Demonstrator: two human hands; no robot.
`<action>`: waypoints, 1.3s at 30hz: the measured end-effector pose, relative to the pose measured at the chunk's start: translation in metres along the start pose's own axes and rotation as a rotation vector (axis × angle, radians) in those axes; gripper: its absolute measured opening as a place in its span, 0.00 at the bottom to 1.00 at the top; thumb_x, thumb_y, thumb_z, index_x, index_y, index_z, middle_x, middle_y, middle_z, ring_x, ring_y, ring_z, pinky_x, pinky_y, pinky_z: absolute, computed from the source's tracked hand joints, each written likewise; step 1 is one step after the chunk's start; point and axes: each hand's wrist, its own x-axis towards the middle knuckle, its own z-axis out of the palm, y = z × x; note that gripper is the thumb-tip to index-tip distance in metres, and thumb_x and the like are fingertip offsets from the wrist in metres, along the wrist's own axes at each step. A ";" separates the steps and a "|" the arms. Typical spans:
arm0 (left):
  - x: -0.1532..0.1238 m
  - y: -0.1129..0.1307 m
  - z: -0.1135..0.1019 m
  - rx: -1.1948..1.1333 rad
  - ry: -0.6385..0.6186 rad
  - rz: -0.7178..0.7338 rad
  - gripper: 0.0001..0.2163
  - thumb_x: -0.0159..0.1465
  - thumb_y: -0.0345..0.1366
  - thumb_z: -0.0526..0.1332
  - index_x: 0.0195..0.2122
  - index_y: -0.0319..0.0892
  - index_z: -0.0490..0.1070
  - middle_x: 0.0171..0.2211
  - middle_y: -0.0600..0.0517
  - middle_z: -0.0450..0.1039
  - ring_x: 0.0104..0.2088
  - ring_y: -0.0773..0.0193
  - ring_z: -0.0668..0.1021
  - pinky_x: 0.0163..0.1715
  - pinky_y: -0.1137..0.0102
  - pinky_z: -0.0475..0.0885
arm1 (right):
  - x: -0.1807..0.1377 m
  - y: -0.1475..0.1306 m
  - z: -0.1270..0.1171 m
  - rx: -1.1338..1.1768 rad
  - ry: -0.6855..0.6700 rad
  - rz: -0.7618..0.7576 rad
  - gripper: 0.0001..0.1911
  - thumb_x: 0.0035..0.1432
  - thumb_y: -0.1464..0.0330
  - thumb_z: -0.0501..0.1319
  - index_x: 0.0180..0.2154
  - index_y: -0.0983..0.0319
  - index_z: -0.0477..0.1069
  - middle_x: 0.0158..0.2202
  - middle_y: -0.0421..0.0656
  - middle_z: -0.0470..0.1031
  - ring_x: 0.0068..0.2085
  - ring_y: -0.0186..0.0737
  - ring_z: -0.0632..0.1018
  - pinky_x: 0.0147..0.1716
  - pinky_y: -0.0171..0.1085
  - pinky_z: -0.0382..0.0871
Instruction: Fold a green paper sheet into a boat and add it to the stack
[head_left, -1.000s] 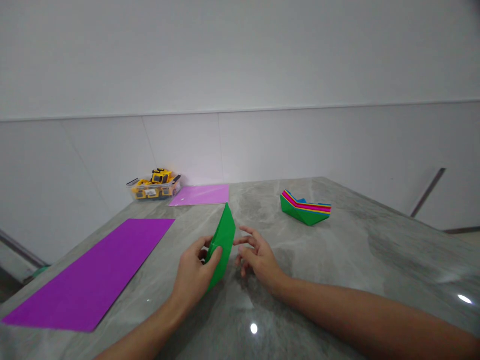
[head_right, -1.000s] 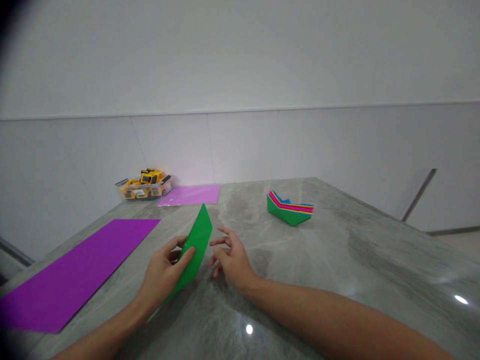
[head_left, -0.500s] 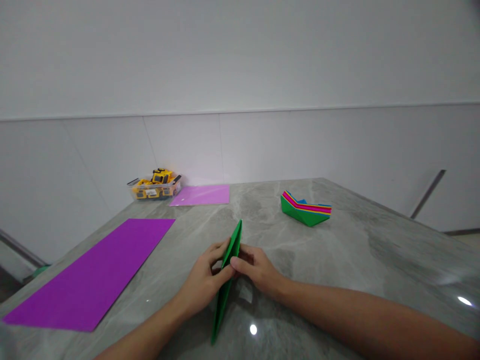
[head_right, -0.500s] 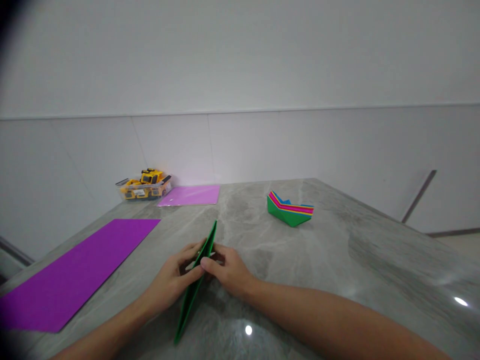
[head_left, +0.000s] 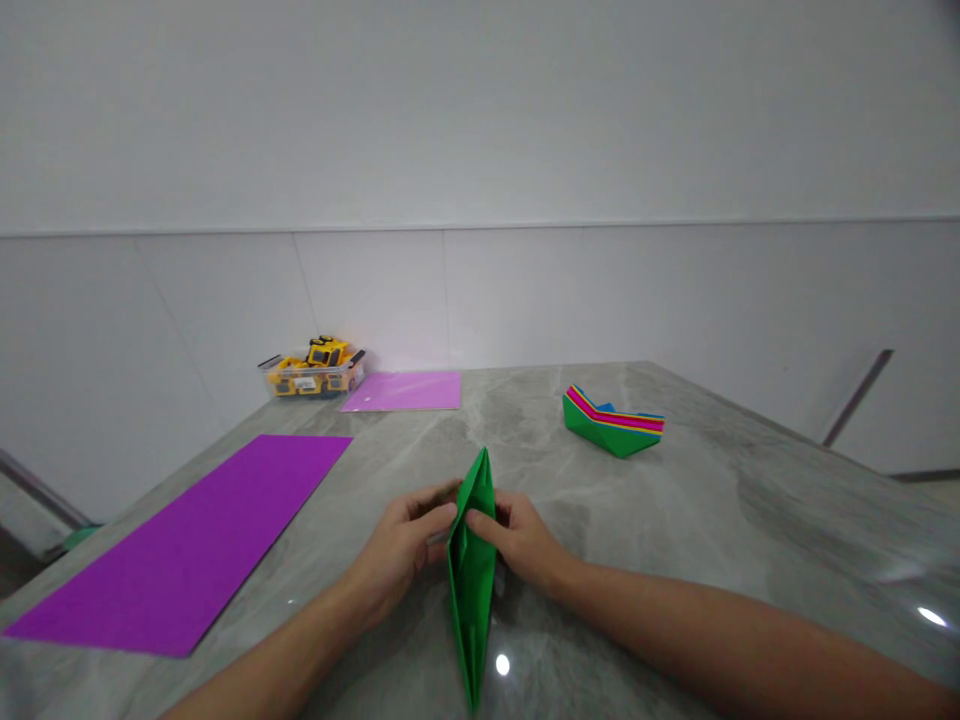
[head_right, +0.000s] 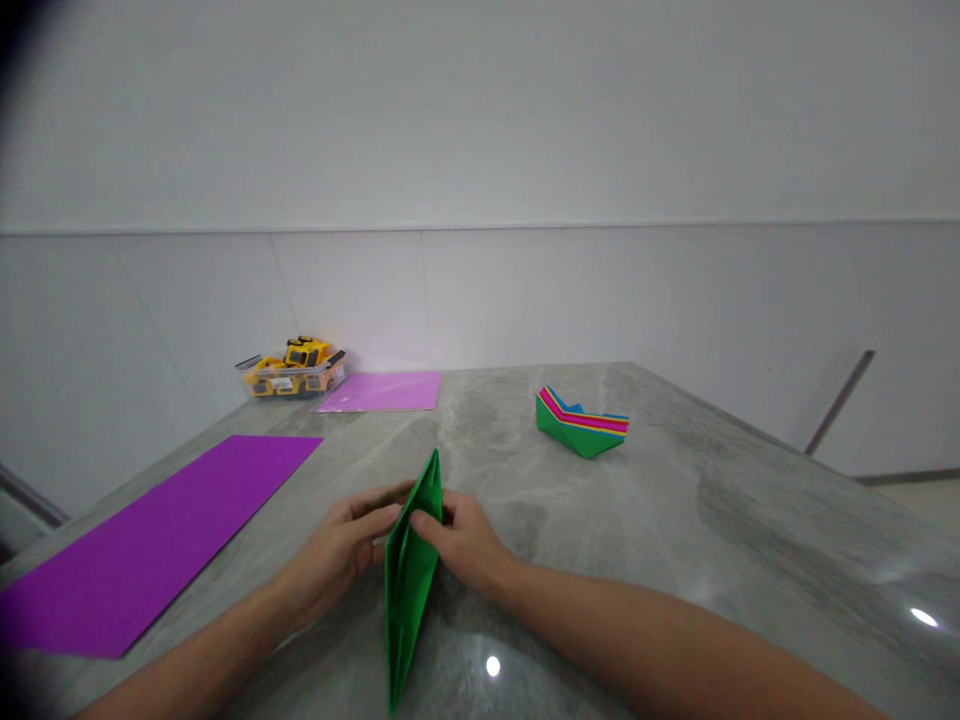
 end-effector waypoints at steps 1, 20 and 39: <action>0.000 -0.001 -0.001 0.043 0.002 0.012 0.24 0.56 0.39 0.70 0.54 0.38 0.75 0.47 0.41 0.79 0.42 0.50 0.82 0.40 0.62 0.77 | -0.001 0.000 0.000 -0.030 -0.026 -0.020 0.17 0.56 0.57 0.64 0.38 0.65 0.75 0.30 0.41 0.75 0.31 0.36 0.74 0.32 0.35 0.69; -0.001 -0.011 0.003 0.247 -0.004 0.169 0.26 0.58 0.39 0.68 0.58 0.41 0.70 0.53 0.43 0.75 0.49 0.51 0.78 0.53 0.58 0.72 | -0.001 -0.010 -0.001 -0.303 0.150 -0.103 0.18 0.57 0.75 0.55 0.45 0.59 0.78 0.36 0.41 0.81 0.37 0.44 0.79 0.37 0.39 0.74; -0.002 -0.005 0.005 0.367 0.080 0.128 0.07 0.52 0.29 0.65 0.31 0.37 0.79 0.24 0.52 0.77 0.27 0.60 0.77 0.27 0.71 0.71 | -0.018 -0.015 0.003 -0.667 0.126 -0.506 0.25 0.59 0.79 0.54 0.56 0.54 0.61 0.58 0.50 0.58 0.43 0.39 0.73 0.39 0.40 0.75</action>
